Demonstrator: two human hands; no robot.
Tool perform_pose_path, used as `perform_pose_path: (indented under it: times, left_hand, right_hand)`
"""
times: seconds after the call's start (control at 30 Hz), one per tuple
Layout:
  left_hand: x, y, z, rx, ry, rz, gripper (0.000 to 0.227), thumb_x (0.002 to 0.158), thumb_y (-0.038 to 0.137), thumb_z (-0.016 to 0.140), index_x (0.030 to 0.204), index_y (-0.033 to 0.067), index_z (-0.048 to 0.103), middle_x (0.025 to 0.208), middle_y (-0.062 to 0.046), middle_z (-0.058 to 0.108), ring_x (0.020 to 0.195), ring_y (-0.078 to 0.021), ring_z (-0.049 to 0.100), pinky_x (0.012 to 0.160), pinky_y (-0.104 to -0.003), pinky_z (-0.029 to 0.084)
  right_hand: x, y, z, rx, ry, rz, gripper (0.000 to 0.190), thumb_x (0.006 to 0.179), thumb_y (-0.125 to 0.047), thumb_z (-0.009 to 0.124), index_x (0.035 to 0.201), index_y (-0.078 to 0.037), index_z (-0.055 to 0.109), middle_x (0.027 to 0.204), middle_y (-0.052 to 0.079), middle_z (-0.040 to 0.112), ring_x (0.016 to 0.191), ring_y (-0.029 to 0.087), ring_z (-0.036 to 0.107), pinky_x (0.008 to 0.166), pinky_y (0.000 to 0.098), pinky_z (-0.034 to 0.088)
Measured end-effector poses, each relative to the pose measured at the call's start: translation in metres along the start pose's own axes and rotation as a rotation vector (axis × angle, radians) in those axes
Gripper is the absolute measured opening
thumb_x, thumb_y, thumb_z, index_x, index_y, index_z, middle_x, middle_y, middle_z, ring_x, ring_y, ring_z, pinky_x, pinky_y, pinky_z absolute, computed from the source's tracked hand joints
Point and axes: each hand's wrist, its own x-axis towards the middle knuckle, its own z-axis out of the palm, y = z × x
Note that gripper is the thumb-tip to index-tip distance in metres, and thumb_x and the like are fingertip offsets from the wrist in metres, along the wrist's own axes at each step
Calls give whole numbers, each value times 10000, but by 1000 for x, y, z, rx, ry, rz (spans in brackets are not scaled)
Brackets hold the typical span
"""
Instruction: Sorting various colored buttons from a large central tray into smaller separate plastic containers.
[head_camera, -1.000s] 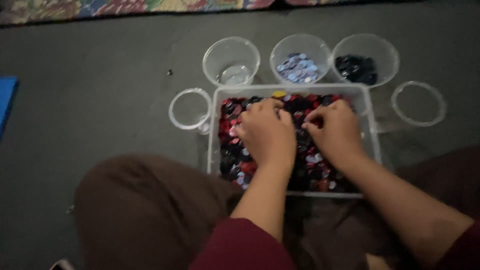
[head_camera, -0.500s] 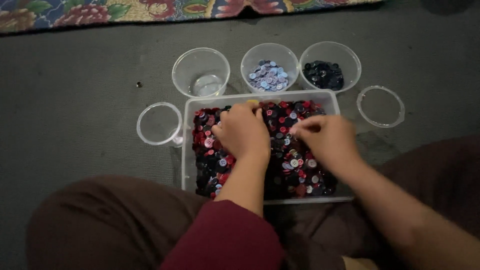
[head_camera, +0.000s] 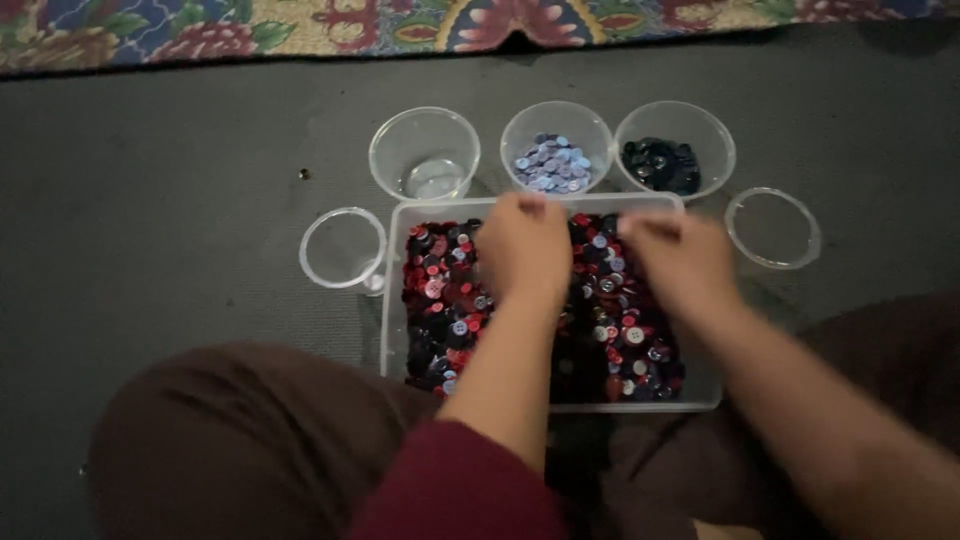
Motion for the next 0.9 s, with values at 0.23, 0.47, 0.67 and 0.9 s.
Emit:
perform_pose_path:
  times: [0.23, 0.47, 0.67, 0.9]
  left_hand:
    - [-8, 18, -10, -299, 82, 172, 284, 878, 249, 693, 1125, 114, 727, 1071, -116, 790, 1102, -392, 715, 941, -511, 550]
    - [-47, -28, -38, -81, -30, 15, 233, 904, 295, 650, 1094, 181, 724, 1027, -74, 788, 1073, -345, 725, 918, -501, 580]
    - [-55, -39, -47, 163, -211, 70, 165, 935, 272, 664, 1080, 242, 736, 1057, 8, 771, 1119, -283, 710, 927, -484, 589]
    - [-48, -52, -10, 355, 25, 401, 269, 815, 147, 690, 1049, 199, 814, 1097, -121, 676, 932, -365, 636, 782, -494, 547]
  right_hand:
    - [-11, 2, 9, -150, 70, -62, 197, 853, -336, 786, 1032, -269, 833, 808, 12, 766, 870, 302, 740, 716, 418, 584]
    - [10, 6, 22, -376, -11, -212, 177, 846, -280, 811, 1018, -253, 841, 798, 10, 768, 866, 302, 744, 730, 407, 602]
    - [0, 0, 7, -244, -1, -185, 137, 919, -280, 767, 1015, -218, 842, 826, 125, 772, 885, 392, 730, 720, 452, 578]
    - [3, -102, -28, 288, 22, -124, 268, 1014, -203, 627, 1259, -120, 698, 1132, 29, 720, 859, 80, 664, 762, 247, 591]
